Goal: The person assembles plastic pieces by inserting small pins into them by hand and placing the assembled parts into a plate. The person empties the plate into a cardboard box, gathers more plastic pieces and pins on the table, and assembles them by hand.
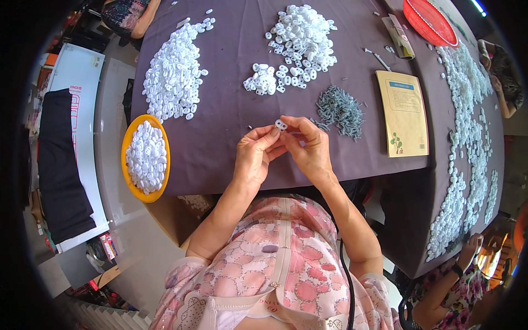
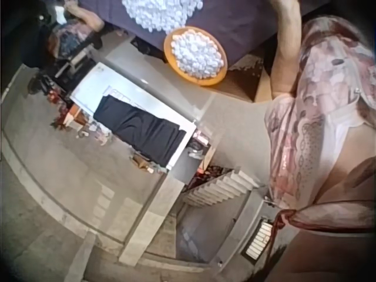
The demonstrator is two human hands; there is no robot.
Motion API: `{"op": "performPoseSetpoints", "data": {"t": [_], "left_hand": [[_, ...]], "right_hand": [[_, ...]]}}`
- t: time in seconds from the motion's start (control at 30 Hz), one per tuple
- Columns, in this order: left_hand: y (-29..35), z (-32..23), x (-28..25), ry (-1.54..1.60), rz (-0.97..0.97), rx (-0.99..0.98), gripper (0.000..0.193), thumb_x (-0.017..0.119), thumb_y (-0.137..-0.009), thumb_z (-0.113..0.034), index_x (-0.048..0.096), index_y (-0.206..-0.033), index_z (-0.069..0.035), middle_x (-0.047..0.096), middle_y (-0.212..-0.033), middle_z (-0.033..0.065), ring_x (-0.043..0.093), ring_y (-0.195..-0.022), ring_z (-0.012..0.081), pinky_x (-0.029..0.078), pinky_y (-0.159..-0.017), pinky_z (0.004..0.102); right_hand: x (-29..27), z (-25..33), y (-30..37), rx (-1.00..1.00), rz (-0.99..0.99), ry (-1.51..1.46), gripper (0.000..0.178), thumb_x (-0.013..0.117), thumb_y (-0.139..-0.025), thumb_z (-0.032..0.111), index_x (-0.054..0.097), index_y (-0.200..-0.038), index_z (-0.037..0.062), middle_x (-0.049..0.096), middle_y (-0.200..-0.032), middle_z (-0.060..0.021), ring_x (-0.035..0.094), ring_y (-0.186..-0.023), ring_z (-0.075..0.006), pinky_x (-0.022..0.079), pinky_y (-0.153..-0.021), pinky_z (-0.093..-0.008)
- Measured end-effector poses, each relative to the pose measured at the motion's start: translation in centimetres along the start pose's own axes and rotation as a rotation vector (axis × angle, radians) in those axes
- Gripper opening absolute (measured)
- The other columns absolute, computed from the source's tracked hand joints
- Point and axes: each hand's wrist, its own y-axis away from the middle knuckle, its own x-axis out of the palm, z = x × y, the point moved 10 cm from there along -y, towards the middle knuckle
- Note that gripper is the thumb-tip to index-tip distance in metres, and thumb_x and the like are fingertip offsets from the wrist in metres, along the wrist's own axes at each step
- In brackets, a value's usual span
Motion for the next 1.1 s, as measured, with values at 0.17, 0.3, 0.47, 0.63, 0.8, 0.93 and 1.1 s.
{"op": "performPoseSetpoints", "data": {"t": [0.17,0.3,0.47,0.63,0.8,0.93,1.1], "left_hand": [[0.1,0.9,0.2,0.063,0.016,-0.063,0.012,0.058,-0.086,-0.012,0.06,-0.094,-0.004,0.063,-0.087,0.008,0.061,-0.078,0.0153,0.051,-0.074,0.033],[0.1,0.8,0.6,0.032,0.031,-0.059,0.011,0.059,-0.085,-0.013,0.059,-0.091,-0.004,0.063,-0.086,0.0079,0.061,-0.077,0.0151,0.051,-0.073,0.0322],[-0.2,-0.3,0.7,-0.084,0.018,0.086,0.012,0.06,-0.085,-0.014,0.058,-0.087,-0.003,0.063,-0.086,0.0082,0.062,-0.075,0.0148,0.051,-0.068,0.0285],[0.1,0.4,0.4,-0.063,-0.001,0.082,0.012,0.059,-0.086,-0.014,0.058,-0.088,-0.002,0.063,-0.084,0.0083,0.062,-0.075,0.0154,0.052,-0.068,0.0285],[-0.3,1.3,0.0,-0.081,0.032,-0.001,0.015,0.056,-0.088,-0.016,0.058,-0.09,-0.002,0.062,-0.083,0.008,0.062,-0.074,0.0156,0.053,-0.068,0.0298],[-0.1,0.8,0.2,-0.103,0.055,0.014,0.018,0.054,-0.089,-0.019,0.058,-0.091,-0.001,0.062,-0.082,0.0086,0.062,-0.071,0.0152,0.054,-0.064,0.03],[-0.6,1.1,-0.2,-0.147,0.047,0.039,0.019,0.054,-0.089,-0.019,0.058,-0.09,-0.001,0.062,-0.081,0.0087,0.063,-0.07,0.0151,0.054,-0.063,0.0298]], "right_hand": [[0.2,1.5,-0.2,-0.087,0.026,0.186,0.031,0.061,-0.075,-0.005,0.058,-0.105,0.0018,0.062,-0.09,-0.0031,0.06,-0.082,-0.0099,0.048,-0.073,-0.0241],[0.1,2.3,-0.4,-0.157,0.035,0.279,0.032,0.06,-0.073,-0.006,0.057,-0.104,0.0016,0.061,-0.089,-0.0054,0.061,-0.08,-0.012,0.048,-0.071,-0.0248],[0.6,3.5,-0.2,-0.268,0.029,0.354,0.032,0.059,-0.07,-0.007,0.057,-0.101,0.0017,0.061,-0.088,-0.0076,0.062,-0.076,-0.015,0.049,-0.068,-0.0257],[1.3,3.5,-0.5,-0.304,0.046,0.454,0.031,0.063,-0.067,-0.001,0.059,-0.097,0.0019,0.059,-0.085,-0.0113,0.061,-0.071,-0.0242,0.05,-0.062,-0.0311],[1.4,2.2,-0.5,-0.312,0.119,0.498,0.029,0.064,-0.067,0.002,0.06,-0.095,0.0024,0.059,-0.087,-0.0103,0.061,-0.069,-0.0249,0.05,-0.061,-0.0312],[1.6,2.1,-0.2,-0.305,0.11,0.498,0.028,0.065,-0.067,0.003,0.061,-0.094,0.0024,0.059,-0.086,-0.0097,0.061,-0.069,-0.0248,0.049,-0.06,-0.0312],[1.4,2.0,-0.3,-0.278,0.096,0.46,0.027,0.065,-0.067,0.003,0.061,-0.093,0.0012,0.059,-0.085,-0.009,0.061,-0.068,-0.0219,0.049,-0.061,-0.0293]]}}
